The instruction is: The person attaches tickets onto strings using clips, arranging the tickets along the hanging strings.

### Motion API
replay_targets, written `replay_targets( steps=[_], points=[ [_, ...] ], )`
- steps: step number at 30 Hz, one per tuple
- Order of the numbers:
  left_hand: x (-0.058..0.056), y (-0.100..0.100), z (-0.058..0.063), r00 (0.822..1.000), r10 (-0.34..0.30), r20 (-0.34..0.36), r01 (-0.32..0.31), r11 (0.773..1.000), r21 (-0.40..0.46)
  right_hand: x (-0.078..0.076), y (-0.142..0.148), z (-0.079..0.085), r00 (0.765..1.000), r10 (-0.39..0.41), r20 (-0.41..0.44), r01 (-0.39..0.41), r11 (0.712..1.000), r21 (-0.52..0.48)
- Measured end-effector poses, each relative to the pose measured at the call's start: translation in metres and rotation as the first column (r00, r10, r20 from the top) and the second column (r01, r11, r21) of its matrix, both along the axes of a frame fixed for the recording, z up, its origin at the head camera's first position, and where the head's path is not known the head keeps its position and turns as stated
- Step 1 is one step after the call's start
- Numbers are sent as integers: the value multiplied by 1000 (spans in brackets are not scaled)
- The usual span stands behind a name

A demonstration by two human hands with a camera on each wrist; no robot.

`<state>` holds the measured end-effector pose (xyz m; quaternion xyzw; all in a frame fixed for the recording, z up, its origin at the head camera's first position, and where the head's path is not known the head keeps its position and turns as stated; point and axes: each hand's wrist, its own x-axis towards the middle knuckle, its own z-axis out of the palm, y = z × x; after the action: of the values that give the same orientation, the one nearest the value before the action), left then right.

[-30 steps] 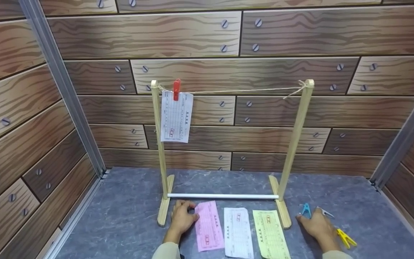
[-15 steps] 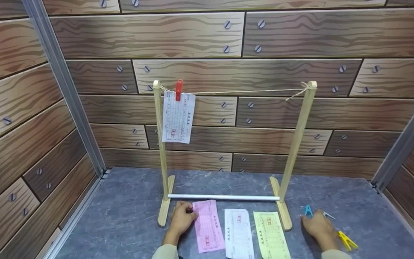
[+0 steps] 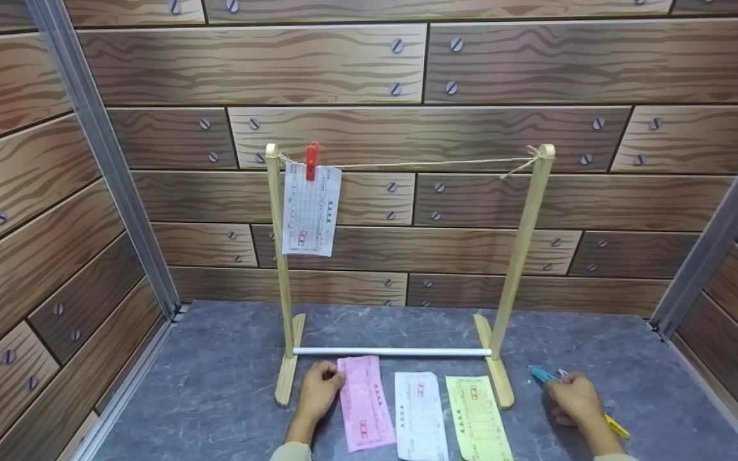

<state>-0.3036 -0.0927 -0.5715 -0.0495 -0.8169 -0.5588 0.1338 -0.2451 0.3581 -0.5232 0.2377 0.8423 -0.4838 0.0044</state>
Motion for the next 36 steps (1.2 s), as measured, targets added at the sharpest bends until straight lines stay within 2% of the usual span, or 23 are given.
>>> replay_targets(
  steps=[4, 8, 13, 21, 25, 31, 33, 36],
  points=[
    [1, -3, 3, 999, -8, 31, 7, 999, 44, 0, -4, 12, 993, -22, -112, 9, 993, -114],
    [0, -4, 11, 997, 32, 64, -36, 997, 66, -2, -14, 34, 974, -23, -226, -18, 984, -178],
    [-4, 0, 29, 997, 49, 54, -55, 993, 107, -6, -29, 69, 933, -29, -358, -57, 972, -227],
    [-14, 7, 66, 996, 95, 0, -93, 983, 158, -10, -51, 114, 872, -2, -489, -185, 924, -335],
    [-22, 13, 85, 997, 72, -34, -63, 977, 202, -9, -55, 131, 825, 51, -562, -288, 894, -342],
    [-29, 22, 117, 988, 25, -153, 11, 973, 230, -10, -61, 156, 728, 143, -670, -478, 807, -347],
    [-30, 25, 128, 981, 19, -194, 26, 974, 226, -11, -64, 164, 701, 173, -692, -515, 793, -324],
    [-31, 29, 142, 973, 22, -231, 27, 978, 208, -14, -72, 175, 676, 201, -709, -552, 776, -305]
  ],
)
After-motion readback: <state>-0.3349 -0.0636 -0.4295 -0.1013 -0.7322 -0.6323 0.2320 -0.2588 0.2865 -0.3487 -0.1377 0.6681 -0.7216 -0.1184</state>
